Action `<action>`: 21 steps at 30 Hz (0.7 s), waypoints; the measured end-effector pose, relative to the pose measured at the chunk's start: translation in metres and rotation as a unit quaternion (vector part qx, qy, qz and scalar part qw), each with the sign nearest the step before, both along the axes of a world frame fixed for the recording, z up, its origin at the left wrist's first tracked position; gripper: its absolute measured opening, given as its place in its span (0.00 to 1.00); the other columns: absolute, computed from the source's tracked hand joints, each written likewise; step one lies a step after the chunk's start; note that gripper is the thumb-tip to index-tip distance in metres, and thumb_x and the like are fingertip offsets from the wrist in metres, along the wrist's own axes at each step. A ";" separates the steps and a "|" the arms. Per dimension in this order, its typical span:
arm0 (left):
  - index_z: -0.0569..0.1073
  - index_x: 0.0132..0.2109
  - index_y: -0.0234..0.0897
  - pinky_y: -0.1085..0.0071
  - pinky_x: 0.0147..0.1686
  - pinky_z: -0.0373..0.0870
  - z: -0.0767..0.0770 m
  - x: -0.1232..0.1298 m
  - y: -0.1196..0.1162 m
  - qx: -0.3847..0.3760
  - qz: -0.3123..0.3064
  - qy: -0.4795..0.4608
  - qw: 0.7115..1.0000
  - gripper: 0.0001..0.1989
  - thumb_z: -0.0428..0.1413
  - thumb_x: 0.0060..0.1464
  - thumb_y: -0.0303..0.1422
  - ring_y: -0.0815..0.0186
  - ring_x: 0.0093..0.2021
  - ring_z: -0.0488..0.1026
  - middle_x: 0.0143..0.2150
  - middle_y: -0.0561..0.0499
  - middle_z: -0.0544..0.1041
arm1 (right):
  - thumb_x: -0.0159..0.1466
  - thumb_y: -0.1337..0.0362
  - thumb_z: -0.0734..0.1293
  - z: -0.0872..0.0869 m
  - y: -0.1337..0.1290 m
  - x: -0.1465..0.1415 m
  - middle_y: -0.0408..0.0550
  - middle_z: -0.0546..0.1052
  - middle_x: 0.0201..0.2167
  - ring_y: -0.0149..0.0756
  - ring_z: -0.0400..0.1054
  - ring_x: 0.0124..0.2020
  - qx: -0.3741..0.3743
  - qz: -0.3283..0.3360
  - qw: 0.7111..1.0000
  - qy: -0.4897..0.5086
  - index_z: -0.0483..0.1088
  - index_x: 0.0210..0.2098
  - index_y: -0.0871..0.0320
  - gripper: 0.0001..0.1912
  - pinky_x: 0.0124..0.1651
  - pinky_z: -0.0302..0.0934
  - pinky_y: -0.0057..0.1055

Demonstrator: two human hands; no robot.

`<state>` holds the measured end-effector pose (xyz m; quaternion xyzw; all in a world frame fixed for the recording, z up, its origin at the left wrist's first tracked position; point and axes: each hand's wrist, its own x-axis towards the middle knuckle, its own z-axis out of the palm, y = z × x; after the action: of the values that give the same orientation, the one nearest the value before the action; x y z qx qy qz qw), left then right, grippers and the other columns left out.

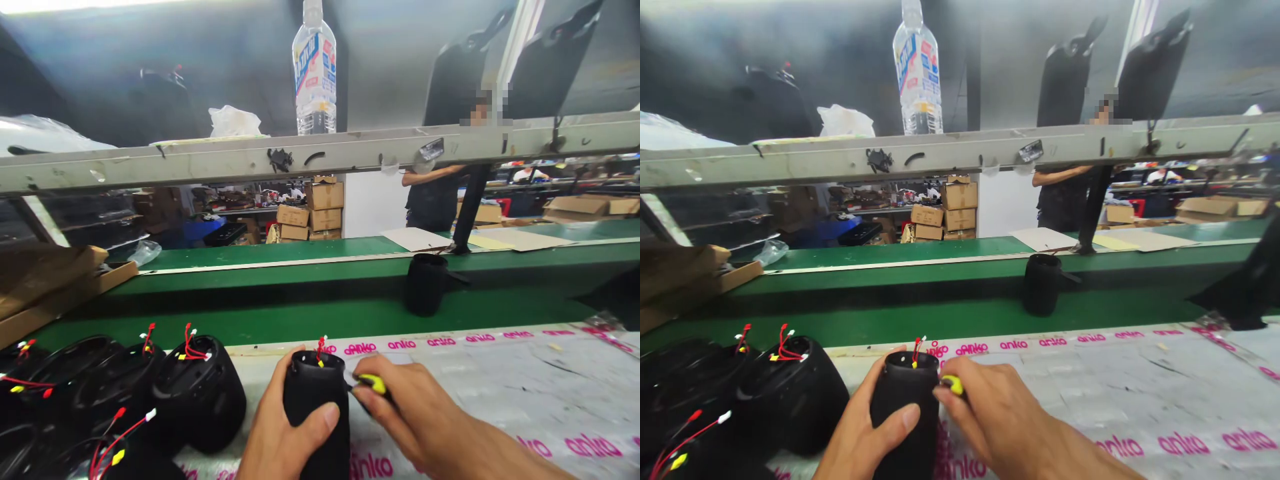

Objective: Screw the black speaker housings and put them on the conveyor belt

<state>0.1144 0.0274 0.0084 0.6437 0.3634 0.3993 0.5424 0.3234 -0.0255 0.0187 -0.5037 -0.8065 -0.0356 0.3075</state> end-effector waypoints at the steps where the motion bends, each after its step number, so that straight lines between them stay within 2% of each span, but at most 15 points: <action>1: 0.63 0.60 0.41 0.60 0.55 0.68 0.000 0.000 0.000 -0.007 0.008 0.005 1.000 0.35 0.60 0.48 0.50 0.52 0.53 0.75 0.54 0.46 0.77 | 0.74 0.59 0.56 -0.002 -0.001 0.001 0.39 0.77 0.36 0.34 0.74 0.33 0.018 -0.011 0.999 0.046 0.62 0.48 0.50 0.07 0.35 0.64 0.31; 4: 0.59 0.64 0.40 0.55 0.58 0.65 -0.006 0.004 -0.003 0.006 0.060 0.049 0.997 0.40 0.61 0.47 0.50 0.49 0.56 0.72 0.57 0.42 0.74 | 0.72 0.55 0.59 -0.003 -0.001 0.000 0.41 0.78 0.44 0.35 0.75 0.39 0.023 -0.042 0.995 0.086 0.60 0.56 0.46 0.13 0.39 0.67 0.31; 7: 0.53 0.69 0.42 0.49 0.62 0.59 -0.013 0.005 -0.005 -0.002 0.064 0.083 0.994 0.46 0.61 0.47 0.50 0.47 0.62 0.66 0.63 0.41 0.69 | 0.71 0.55 0.61 -0.001 0.005 -0.003 0.44 0.78 0.47 0.38 0.75 0.43 -0.028 -0.014 0.996 0.088 0.63 0.57 0.47 0.16 0.43 0.68 0.33; 9: 0.51 0.69 0.44 0.50 0.64 0.56 -0.016 0.001 -0.004 -0.047 0.018 0.038 0.998 0.45 0.58 0.50 0.51 0.49 0.65 0.63 0.66 0.42 0.65 | 0.71 0.55 0.61 -0.001 0.007 -0.003 0.44 0.79 0.45 0.38 0.74 0.44 -0.059 0.005 0.992 0.115 0.67 0.52 0.49 0.13 0.44 0.68 0.32; 11: 0.53 0.69 0.43 0.54 0.63 0.59 -0.016 -0.004 -0.002 -0.095 -0.033 -0.038 0.994 0.44 0.59 0.50 0.51 0.50 0.64 0.64 0.67 0.43 0.64 | 0.70 0.54 0.62 -0.002 0.006 0.000 0.44 0.79 0.44 0.38 0.74 0.43 -0.086 0.007 0.986 0.140 0.70 0.49 0.49 0.11 0.44 0.68 0.32; 13: 0.57 0.67 0.41 0.56 0.57 0.66 -0.015 -0.009 0.000 -0.136 -0.097 -0.098 0.981 0.44 0.62 0.47 0.50 0.50 0.59 0.69 0.65 0.41 0.66 | 0.70 0.54 0.62 -0.005 0.003 0.004 0.45 0.78 0.43 0.38 0.73 0.42 -0.111 0.014 0.982 0.154 0.70 0.48 0.50 0.12 0.43 0.69 0.33; 16: 0.66 0.62 0.38 0.59 0.48 0.71 -0.012 -0.008 0.000 -0.175 -0.200 -0.133 0.955 0.39 0.62 0.45 0.49 0.52 0.48 0.75 0.56 0.41 0.75 | 0.71 0.53 0.60 -0.011 0.000 0.010 0.48 0.78 0.43 0.40 0.73 0.43 -0.136 0.019 0.977 0.164 0.70 0.49 0.51 0.14 0.42 0.69 0.35; 18: 0.68 0.60 0.37 0.61 0.44 0.71 -0.012 -0.003 -0.002 -0.172 -0.216 -0.136 0.951 0.38 0.62 0.45 0.49 0.53 0.45 0.76 0.50 0.41 0.77 | 0.71 0.52 0.60 -0.015 0.002 0.013 0.49 0.77 0.46 0.42 0.73 0.45 -0.139 0.009 0.976 0.170 0.69 0.51 0.51 0.15 0.43 0.69 0.36; 21: 0.66 0.61 0.37 0.63 0.40 0.72 -0.010 0.006 -0.004 -0.155 -0.186 -0.154 0.958 0.39 0.63 0.45 0.49 0.53 0.44 0.77 0.48 0.41 0.78 | 0.71 0.52 0.59 -0.019 0.004 0.015 0.52 0.76 0.50 0.45 0.72 0.49 -0.128 -0.018 0.977 0.169 0.66 0.55 0.52 0.17 0.48 0.68 0.40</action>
<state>0.1203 0.0230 -0.0017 0.5384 0.2070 0.3247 0.7496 0.3385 -0.0213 -0.0007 -0.5521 -0.7314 0.1483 0.3719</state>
